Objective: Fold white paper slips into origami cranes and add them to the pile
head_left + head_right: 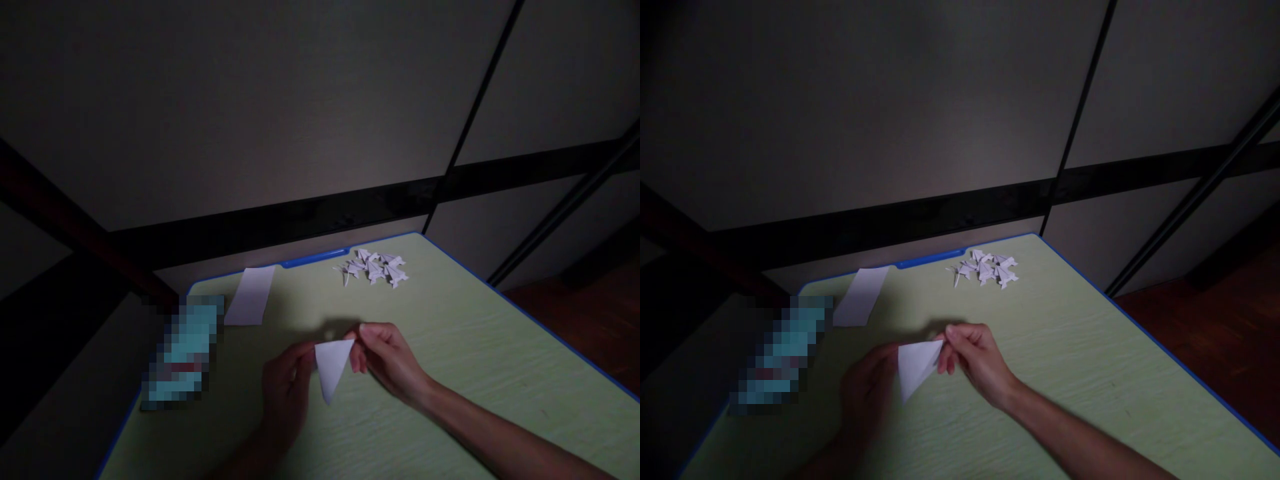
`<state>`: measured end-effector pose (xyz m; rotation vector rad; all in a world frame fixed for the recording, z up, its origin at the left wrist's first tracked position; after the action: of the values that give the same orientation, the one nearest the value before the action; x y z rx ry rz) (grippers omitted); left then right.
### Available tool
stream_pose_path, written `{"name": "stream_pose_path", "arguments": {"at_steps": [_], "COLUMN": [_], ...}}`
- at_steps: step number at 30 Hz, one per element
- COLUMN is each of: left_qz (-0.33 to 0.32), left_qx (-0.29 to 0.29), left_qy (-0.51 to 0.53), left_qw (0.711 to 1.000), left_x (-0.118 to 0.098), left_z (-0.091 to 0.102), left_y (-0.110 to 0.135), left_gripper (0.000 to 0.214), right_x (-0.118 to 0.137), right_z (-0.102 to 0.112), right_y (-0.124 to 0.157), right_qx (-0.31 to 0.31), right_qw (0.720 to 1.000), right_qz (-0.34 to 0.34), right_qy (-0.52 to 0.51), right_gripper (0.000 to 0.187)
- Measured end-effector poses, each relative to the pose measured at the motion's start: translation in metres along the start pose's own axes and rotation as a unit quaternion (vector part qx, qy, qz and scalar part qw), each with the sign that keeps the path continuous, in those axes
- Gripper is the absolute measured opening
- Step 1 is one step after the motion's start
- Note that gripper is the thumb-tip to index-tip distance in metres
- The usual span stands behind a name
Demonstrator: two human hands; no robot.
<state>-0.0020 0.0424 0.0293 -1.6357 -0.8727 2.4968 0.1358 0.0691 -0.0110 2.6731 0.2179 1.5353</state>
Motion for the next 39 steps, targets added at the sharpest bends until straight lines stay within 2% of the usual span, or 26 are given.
{"name": "stream_pose_path", "arguments": {"at_steps": [3,6,11,16,22,28,31,39], "left_qz": [0.038,0.055,0.060,0.107,0.170,0.239,0.264,0.296], "left_qx": [-0.016,-0.004,0.055,0.113,0.165,0.215,0.212,0.165], "left_qy": [0.022,0.047,0.058,0.072,0.123,0.219,0.225,0.189], "left_qw": [0.999,0.997,0.995,0.985,0.964,0.921,0.914,0.922], "left_x": [0.003,0.003,0.003,0.012,0.022,0.024,0.025,0.033], "left_z": [0.000,-0.004,-0.016,-0.030,-0.042,-0.055,-0.057,-0.053], "left_y": [-0.003,-0.004,-0.001,0.005,0.012,0.016,0.017,0.012], "left_gripper": [0.024,0.023,0.022,0.022,0.021,0.019,0.018,0.013], "right_x": [-0.005,-0.002,0.003,0.003,0.000,-0.002,-0.006,-0.008], "right_z": [0.003,0.002,-0.003,-0.007,-0.007,-0.005,-0.004,-0.008], "right_y": [-0.002,-0.001,0.004,0.005,0.006,0.005,0.005,0.009], "right_qx": [-0.005,-0.004,-0.007,0.000,0.016,0.004,0.009,0.032], "right_qw": [0.999,1.000,0.991,0.979,0.968,0.968,0.969,0.975], "right_qz": [-0.032,-0.002,0.021,0.030,0.057,0.046,0.033,0.029], "right_qy": [-0.028,0.015,0.132,0.204,0.243,0.248,0.244,0.217], "right_gripper": [0.036,0.028,0.029,0.037,0.038,0.035,0.034,0.024]}}
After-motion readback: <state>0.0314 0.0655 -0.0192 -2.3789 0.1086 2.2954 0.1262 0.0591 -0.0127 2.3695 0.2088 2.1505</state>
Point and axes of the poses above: each hand's wrist, its own y-axis away from the middle knuckle, its own z-axis out of the back of the hand, x = y × z, the point moved 9 cm from there along -y, towards the middle knuckle, and after that the axes turned 12 degrees about -x, right-handed, at the moved point
